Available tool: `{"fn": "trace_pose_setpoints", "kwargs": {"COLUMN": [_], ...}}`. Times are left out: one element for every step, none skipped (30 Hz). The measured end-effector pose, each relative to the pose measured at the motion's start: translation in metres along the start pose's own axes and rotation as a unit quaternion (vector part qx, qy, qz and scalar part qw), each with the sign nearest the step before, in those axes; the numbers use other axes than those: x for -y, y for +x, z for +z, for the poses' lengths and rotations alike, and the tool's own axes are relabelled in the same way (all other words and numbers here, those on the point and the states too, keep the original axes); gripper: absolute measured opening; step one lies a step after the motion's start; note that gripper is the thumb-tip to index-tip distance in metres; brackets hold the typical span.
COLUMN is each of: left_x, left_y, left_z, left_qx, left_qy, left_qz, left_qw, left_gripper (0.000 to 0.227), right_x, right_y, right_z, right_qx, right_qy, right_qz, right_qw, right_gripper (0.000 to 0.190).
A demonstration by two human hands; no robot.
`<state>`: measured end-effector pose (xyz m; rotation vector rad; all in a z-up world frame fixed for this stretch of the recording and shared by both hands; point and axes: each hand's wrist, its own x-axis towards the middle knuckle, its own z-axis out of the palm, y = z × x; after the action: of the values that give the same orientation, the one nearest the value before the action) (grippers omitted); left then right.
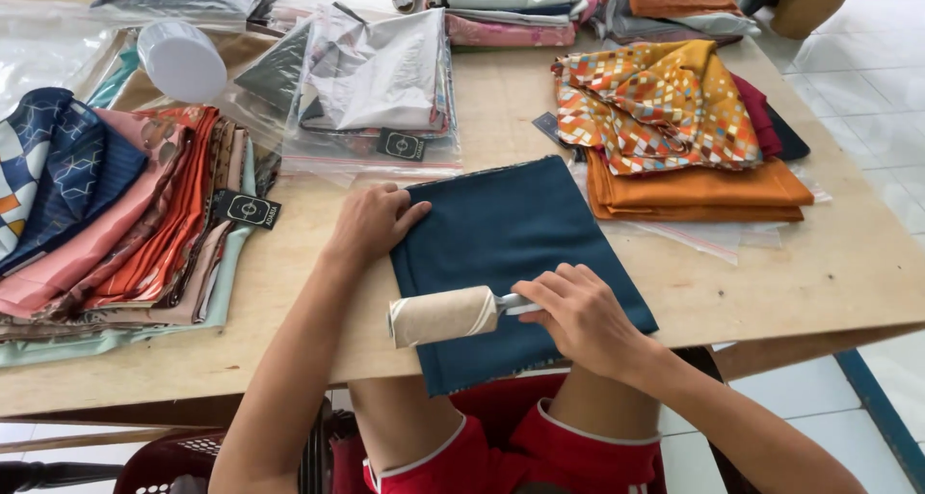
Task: The person uses a lint roller to clean a folded piece of patterned fabric on a table. They roll the sticky roller over the surface, flip the fabric to clean the other side, and continue rolling until the fabric is clean.
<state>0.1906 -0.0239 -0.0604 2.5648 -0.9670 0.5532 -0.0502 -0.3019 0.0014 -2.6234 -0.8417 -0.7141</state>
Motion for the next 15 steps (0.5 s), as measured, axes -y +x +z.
{"fn": "trace_pose_setpoints", "kwargs": {"left_x": [0.001,0.002,0.002,0.002,0.003,0.004,0.004,0.005,0.003,0.004,0.005,0.006,0.006,0.005,0.004], "left_y": [0.000,0.000,0.000,-0.001,0.000,0.001,0.003,0.006,0.001,0.003,0.004,0.004,0.004,0.003,0.005], "left_z": [0.000,0.001,0.002,0.003,0.002,0.003,0.000,-0.002,0.000,0.001,0.003,0.003,-0.004,-0.013,-0.024], "left_qx": [0.000,-0.009,-0.017,-0.015,-0.013,-0.011,-0.009,-0.005,0.007,0.015,0.020,0.024,0.028,0.026,0.022], "left_qy": [0.000,-0.011,-0.024,-0.025,-0.033,-0.040,-0.040,-0.035,-0.033,-0.037,-0.031,-0.026,-0.027,-0.021,-0.012], "left_qz": [-0.004,0.005,0.014,0.011,0.007,0.003,-0.002,-0.004,-0.009,-0.016,-0.024,-0.032,-0.040,-0.071,-0.100], "left_qw": [1.000,1.000,0.999,1.000,0.999,0.999,0.999,0.999,0.999,0.999,0.999,0.999,0.998,0.997,0.995], "left_gripper": [0.056,0.053,0.051,0.051,0.050,0.049,0.049,0.049,0.049,0.049,0.048,0.048,0.048,0.046,0.044], "right_x": [-0.003,-0.008,-0.011,-0.010,-0.010,-0.010,-0.010,-0.011,-0.008,-0.015,-0.021,-0.028,-0.041,-0.053,-0.065], "right_y": [0.005,0.011,0.015,0.018,0.022,0.026,0.030,0.034,0.034,0.040,0.048,0.055,0.063,0.071,0.080], "right_z": [0.005,0.009,0.013,0.013,0.014,0.015,0.013,0.013,0.013,0.014,0.015,0.016,0.021,0.025,0.029], "right_qx": [0.003,-0.004,-0.010,-0.007,0.005,0.016,0.019,0.046,0.075,0.080,0.076,0.071,0.076,0.056,0.035], "right_qy": [0.002,0.001,0.001,0.003,0.058,0.112,0.116,0.158,0.204,0.213,0.226,0.238,0.245,0.230,0.212], "right_qz": [-0.002,-0.036,-0.067,-0.067,-0.113,-0.158,-0.159,-0.198,-0.230,-0.226,-0.228,-0.229,-0.230,-0.202,-0.175], "right_qw": [1.000,0.999,0.998,0.998,0.992,0.981,0.980,0.966,0.949,0.947,0.944,0.941,0.939,0.950,0.961], "right_gripper": [0.024,0.023,0.021,0.021,0.017,0.018,0.018,0.018,0.019,0.019,0.020,0.020,0.020,0.016,0.014]}}
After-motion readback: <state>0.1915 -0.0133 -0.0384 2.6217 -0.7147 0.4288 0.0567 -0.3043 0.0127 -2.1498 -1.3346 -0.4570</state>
